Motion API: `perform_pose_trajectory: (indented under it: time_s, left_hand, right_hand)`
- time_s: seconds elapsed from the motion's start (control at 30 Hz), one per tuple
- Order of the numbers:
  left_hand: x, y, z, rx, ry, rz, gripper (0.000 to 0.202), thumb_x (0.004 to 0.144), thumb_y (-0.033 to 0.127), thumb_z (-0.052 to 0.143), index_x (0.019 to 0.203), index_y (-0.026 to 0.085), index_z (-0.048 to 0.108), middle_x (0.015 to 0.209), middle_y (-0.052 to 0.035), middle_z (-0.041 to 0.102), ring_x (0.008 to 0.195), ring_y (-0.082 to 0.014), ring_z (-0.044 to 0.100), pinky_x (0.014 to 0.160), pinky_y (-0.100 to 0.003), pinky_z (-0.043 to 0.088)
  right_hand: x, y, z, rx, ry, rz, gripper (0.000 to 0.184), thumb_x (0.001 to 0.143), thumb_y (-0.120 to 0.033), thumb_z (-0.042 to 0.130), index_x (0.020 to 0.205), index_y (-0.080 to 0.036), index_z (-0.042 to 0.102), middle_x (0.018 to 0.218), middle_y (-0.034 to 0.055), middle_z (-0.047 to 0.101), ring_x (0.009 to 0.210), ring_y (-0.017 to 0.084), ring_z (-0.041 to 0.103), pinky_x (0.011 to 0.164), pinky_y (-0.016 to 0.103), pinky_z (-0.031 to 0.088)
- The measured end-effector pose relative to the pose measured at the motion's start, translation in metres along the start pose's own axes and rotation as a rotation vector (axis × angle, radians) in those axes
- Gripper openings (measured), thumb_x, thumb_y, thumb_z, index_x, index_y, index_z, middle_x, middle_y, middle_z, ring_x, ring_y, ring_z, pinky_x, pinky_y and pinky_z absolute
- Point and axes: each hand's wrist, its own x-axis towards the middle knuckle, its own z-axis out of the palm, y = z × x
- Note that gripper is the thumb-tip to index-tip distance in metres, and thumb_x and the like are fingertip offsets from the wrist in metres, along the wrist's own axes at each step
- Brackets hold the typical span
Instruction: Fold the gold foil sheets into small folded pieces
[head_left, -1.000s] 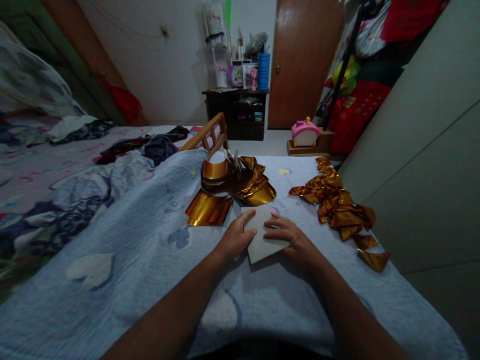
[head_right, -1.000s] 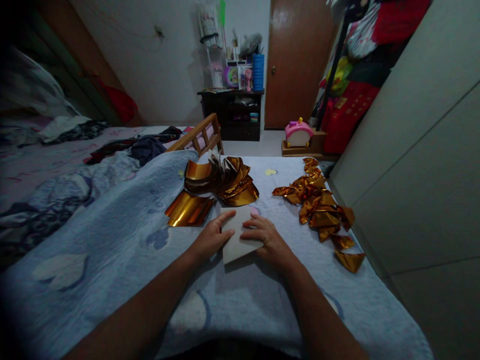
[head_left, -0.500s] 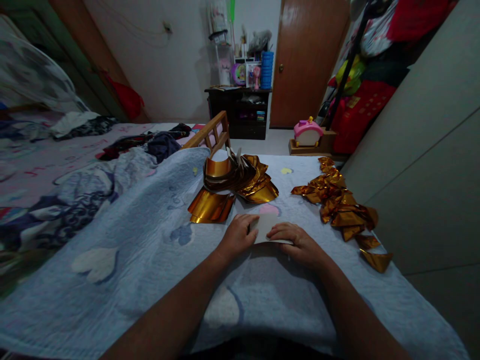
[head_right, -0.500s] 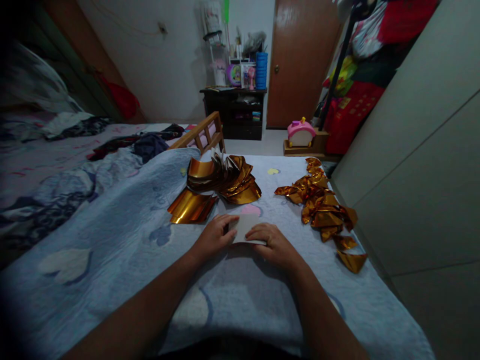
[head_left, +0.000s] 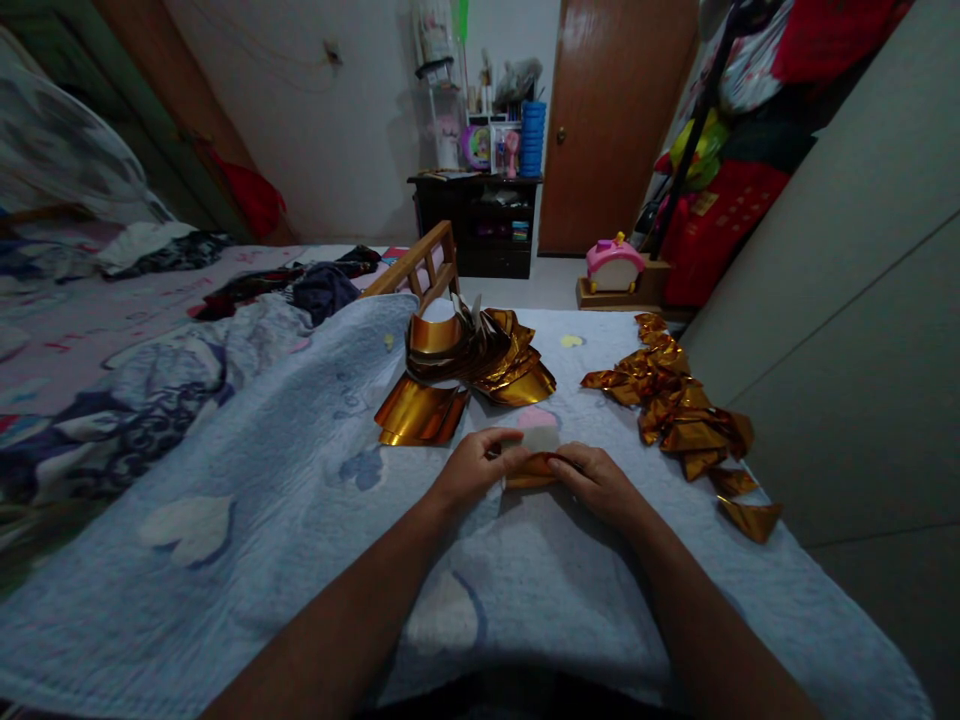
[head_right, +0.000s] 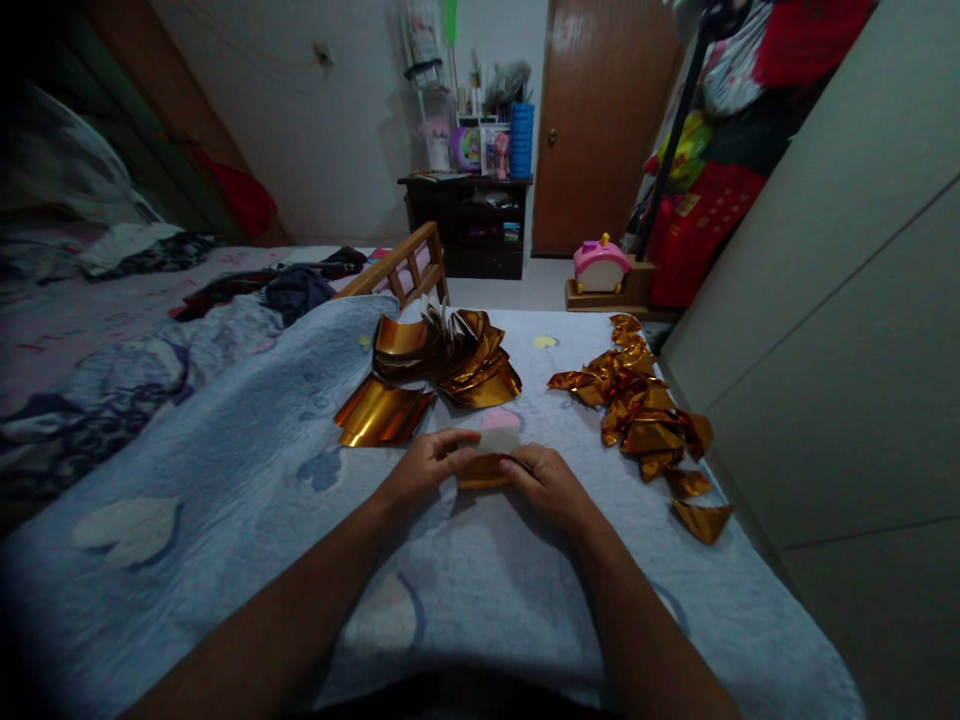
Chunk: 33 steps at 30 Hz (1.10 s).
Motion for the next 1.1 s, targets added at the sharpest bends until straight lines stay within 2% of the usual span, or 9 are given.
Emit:
perform_pose_trajectory:
  time_s: [0.07,0.17,0.3,0.4,0.53,0.6,0.73,0.93,1.1]
  left_hand:
    - [0.0,-0.003,0.001,0.056,0.013,-0.003,0.053,0.07,0.042,0.081,0.114,0.014,0.073,0.103,-0.0106,0.075,0.086,-0.0228,0.068,0.077,-0.032,0.052]
    - [0.001,-0.007,0.004,0.093,0.051,0.025,0.032,0.074,0.03,0.075,0.102,0.014,0.075,0.089,-0.0064,0.073,0.078,-0.0188,0.066,0.072,-0.028,0.05]
    - [0.001,-0.007,0.007,0.072,0.055,0.069,0.011,0.078,0.025,0.069,0.081,0.015,0.072,0.079,-0.0033,0.07,0.074,-0.0162,0.064,0.071,-0.026,0.048]
    - [0.0,-0.002,0.007,0.036,0.063,0.074,0.009,0.077,0.024,0.069,0.079,0.015,0.07,0.076,-0.0023,0.069,0.071,-0.0148,0.062,0.069,-0.025,0.046]
    - [-0.002,0.002,0.008,-0.02,0.052,0.082,0.009,0.078,0.024,0.069,0.079,0.015,0.068,0.075,-0.0016,0.067,0.072,-0.0141,0.062,0.069,-0.025,0.046]
    - [-0.002,0.003,0.009,-0.057,0.044,0.094,0.009,0.079,0.024,0.069,0.081,0.015,0.067,0.077,-0.0013,0.067,0.073,-0.0139,0.061,0.07,-0.025,0.047]
    - [-0.002,0.003,0.01,-0.127,0.041,0.107,0.011,0.077,0.023,0.07,0.084,0.016,0.064,0.079,-0.0003,0.066,0.074,-0.0131,0.062,0.071,-0.024,0.047]
    - [-0.004,0.001,0.009,-0.183,0.037,0.035,0.041,0.079,0.027,0.072,0.117,0.022,0.057,0.071,0.005,0.066,0.064,-0.0114,0.06,0.062,-0.022,0.044]
    - [-0.005,0.005,0.009,-0.145,0.045,0.04,0.04,0.079,0.026,0.07,0.117,0.02,0.058,0.066,0.006,0.065,0.061,-0.0105,0.058,0.062,-0.022,0.043]
  right_hand:
    - [0.002,0.002,0.003,0.009,0.009,0.029,0.024,0.092,-0.031,0.053,0.093,-0.019,0.074,0.087,0.0051,0.075,0.078,0.02,0.066,0.072,0.03,0.047]
    - [0.004,0.005,0.005,0.0,0.029,0.063,0.022,0.091,-0.032,0.053,0.093,-0.019,0.071,0.084,0.0045,0.072,0.075,0.019,0.064,0.069,0.029,0.045]
    - [0.005,0.008,0.005,-0.004,0.051,0.072,0.019,0.089,-0.035,0.054,0.086,-0.02,0.066,0.075,0.0026,0.066,0.07,0.019,0.06,0.068,0.03,0.046]
    - [0.005,0.012,0.005,0.003,0.176,0.052,0.016,0.085,-0.035,0.061,0.087,-0.02,0.064,0.089,0.0059,0.064,0.083,0.021,0.061,0.077,0.034,0.05]
    - [0.006,0.019,0.004,0.163,0.328,0.123,0.053,0.073,-0.039,0.074,0.121,-0.023,0.057,0.122,0.0113,0.059,0.103,0.025,0.061,0.085,0.038,0.053]
    - [0.006,0.021,0.003,0.312,0.267,0.178,0.06,0.073,-0.042,0.076,0.126,-0.024,0.054,0.121,0.01,0.061,0.103,0.025,0.063,0.086,0.038,0.053]
    - [0.004,0.019,0.0,0.506,0.103,0.249,0.043,0.074,-0.045,0.078,0.106,-0.021,0.062,0.092,0.0027,0.068,0.083,0.021,0.065,0.075,0.034,0.052]
    - [0.003,0.012,0.0,0.713,0.139,0.31,0.044,0.067,-0.044,0.086,0.094,-0.022,0.06,0.083,-0.0006,0.07,0.074,0.019,0.066,0.07,0.032,0.051]
    - [0.003,0.005,-0.001,0.799,0.149,0.342,0.054,0.066,-0.039,0.088,0.109,-0.024,0.06,0.089,0.0013,0.074,0.077,0.02,0.069,0.074,0.034,0.052]
